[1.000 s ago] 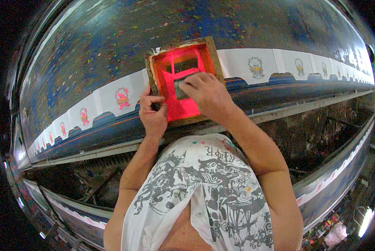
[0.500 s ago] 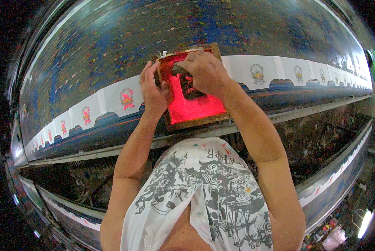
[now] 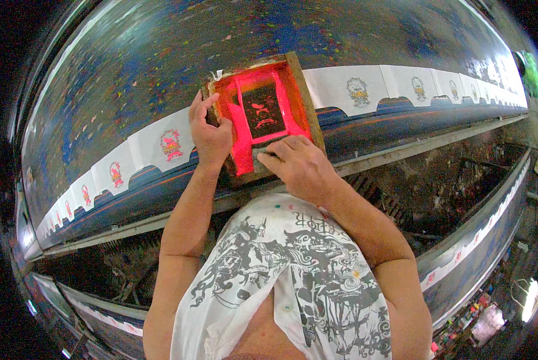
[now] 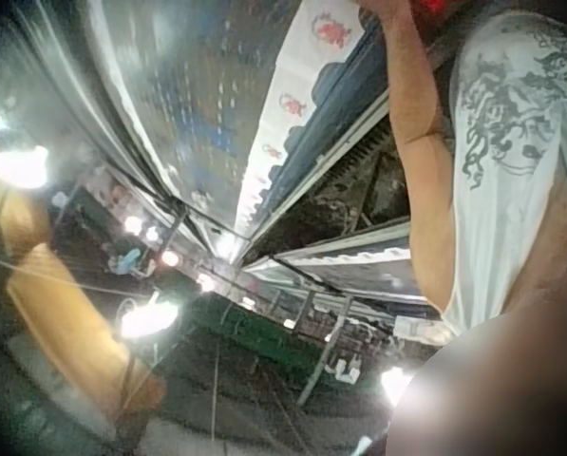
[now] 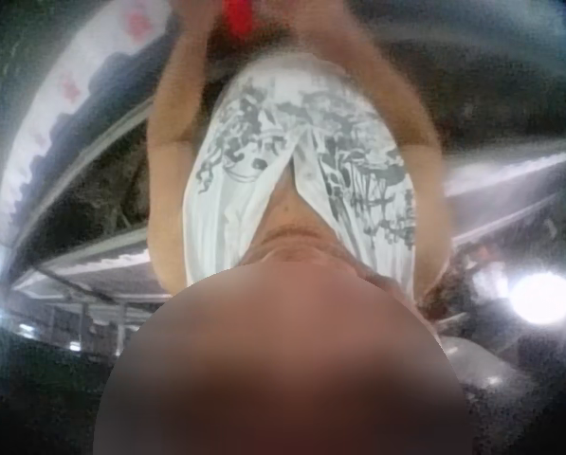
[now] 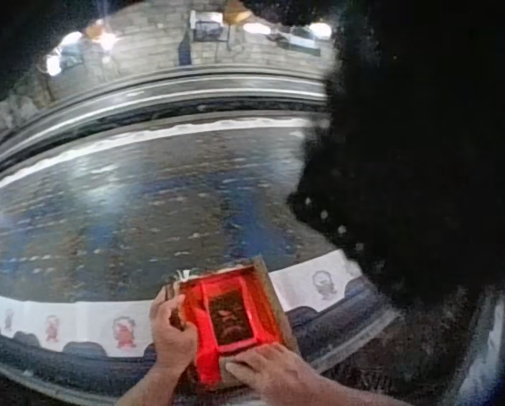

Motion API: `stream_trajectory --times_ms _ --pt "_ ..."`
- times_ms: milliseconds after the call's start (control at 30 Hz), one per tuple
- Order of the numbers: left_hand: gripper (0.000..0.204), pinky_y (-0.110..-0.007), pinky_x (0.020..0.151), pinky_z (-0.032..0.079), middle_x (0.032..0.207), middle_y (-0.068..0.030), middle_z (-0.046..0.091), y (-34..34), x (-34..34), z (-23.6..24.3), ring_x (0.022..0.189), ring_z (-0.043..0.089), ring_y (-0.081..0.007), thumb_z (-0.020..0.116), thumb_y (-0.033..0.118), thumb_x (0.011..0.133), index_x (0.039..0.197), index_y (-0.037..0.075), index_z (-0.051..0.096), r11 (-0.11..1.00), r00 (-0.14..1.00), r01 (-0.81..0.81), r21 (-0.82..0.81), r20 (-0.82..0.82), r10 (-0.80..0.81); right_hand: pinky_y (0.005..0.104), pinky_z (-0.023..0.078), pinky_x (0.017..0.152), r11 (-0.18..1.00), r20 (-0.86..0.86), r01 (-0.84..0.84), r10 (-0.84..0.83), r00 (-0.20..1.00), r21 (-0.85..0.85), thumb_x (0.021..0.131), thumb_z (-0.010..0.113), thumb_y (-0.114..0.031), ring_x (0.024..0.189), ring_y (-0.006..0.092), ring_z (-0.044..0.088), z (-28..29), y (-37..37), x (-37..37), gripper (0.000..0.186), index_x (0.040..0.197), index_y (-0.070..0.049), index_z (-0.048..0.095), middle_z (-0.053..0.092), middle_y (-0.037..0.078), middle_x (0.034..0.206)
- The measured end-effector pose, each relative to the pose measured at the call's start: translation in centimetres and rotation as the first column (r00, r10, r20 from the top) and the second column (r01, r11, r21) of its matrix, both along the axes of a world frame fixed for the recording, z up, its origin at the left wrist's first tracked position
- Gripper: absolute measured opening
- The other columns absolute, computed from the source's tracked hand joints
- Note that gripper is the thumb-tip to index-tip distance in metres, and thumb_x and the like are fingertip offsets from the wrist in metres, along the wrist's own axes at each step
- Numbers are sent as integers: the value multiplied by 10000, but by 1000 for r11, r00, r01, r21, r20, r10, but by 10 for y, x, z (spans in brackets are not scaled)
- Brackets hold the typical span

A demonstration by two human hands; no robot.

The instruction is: The person holds a wooden screen-printing frame with pink ink and repeatedly rubs a small block across the screen to transfer ink onto a dark rectangular item beneath. The person adjusts the frame and block position while continuing the rubbing motion throughout the clip.

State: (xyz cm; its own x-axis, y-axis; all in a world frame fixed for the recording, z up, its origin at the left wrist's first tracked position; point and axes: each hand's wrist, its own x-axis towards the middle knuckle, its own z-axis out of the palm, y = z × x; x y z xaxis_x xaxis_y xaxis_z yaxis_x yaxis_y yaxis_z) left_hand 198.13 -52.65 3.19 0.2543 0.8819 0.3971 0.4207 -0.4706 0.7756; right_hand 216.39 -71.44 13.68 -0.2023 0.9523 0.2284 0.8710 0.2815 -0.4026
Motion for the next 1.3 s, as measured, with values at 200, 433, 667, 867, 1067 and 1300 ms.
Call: stream_trajectory --times_ms 200,433,667,867,1067,1300 --pt "500 -535 1335 423 1667 -340 609 3 -4 3 1577 572 -478 740 -64 836 1299 100 830 1000 1000 4 -31 -5 -4 558 551 1148 994 -131 -20 6 991 -109 895 873 -154 1355 380 688 6 -29 5 457 1347 -105 821 736 125 1386" --pt "443 -508 1338 428 1693 -325 601 -5 12 37 1636 540 -437 723 -94 844 1236 80 835 997 995 30 -73 94 -23 544 525 1203 886 -438 463 -420 795 -10 1002 887 -157 1416 414 673 -23 -60 47 392 1376 -77 803 743 160 1466" --pt "410 -497 1343 419 1723 -320 568 -38 102 41 1645 532 -423 735 -95 869 1233 68 829 998 990 60 -34 128 -55 523 513 1234 855 -554 509 -470 687 -94 1000 868 -71 1444 410 659 -32 -101 128 403 1397 -79 801 743 161 1502" --pt "407 -491 1368 395 1744 -336 537 -66 195 15 1663 506 -441 732 -99 881 1259 28 813 985 963 91 -145 265 -50 530 491 1257 855 -523 516 -466 713 -59 956 871 -44 1490 413 634 -33 -135 212 448 1397 -81 802 734 153 1519" --pt "446 -486 1386 373 1799 -319 493 -77 227 1 1694 478 -388 732 -135 845 1261 6 804 942 918 125 -312 397 10 556 528 1218 891 -424 453 -399 813 29 939 875 -28 1444 437 663 -27 -148 261 422 1351 -88 804 736 159 1491" --pt "440 -477 1398 354 1815 -314 480 -78 227 3 1721 444 -372 731 -153 838 1243 6 799 934 930 119 -336 367 14 543 597 1129 990 -347 107 -69 935 91 859 941 -108 1386 406 702 -9 -139 262 465 1308 -123 822 749 128 1424"
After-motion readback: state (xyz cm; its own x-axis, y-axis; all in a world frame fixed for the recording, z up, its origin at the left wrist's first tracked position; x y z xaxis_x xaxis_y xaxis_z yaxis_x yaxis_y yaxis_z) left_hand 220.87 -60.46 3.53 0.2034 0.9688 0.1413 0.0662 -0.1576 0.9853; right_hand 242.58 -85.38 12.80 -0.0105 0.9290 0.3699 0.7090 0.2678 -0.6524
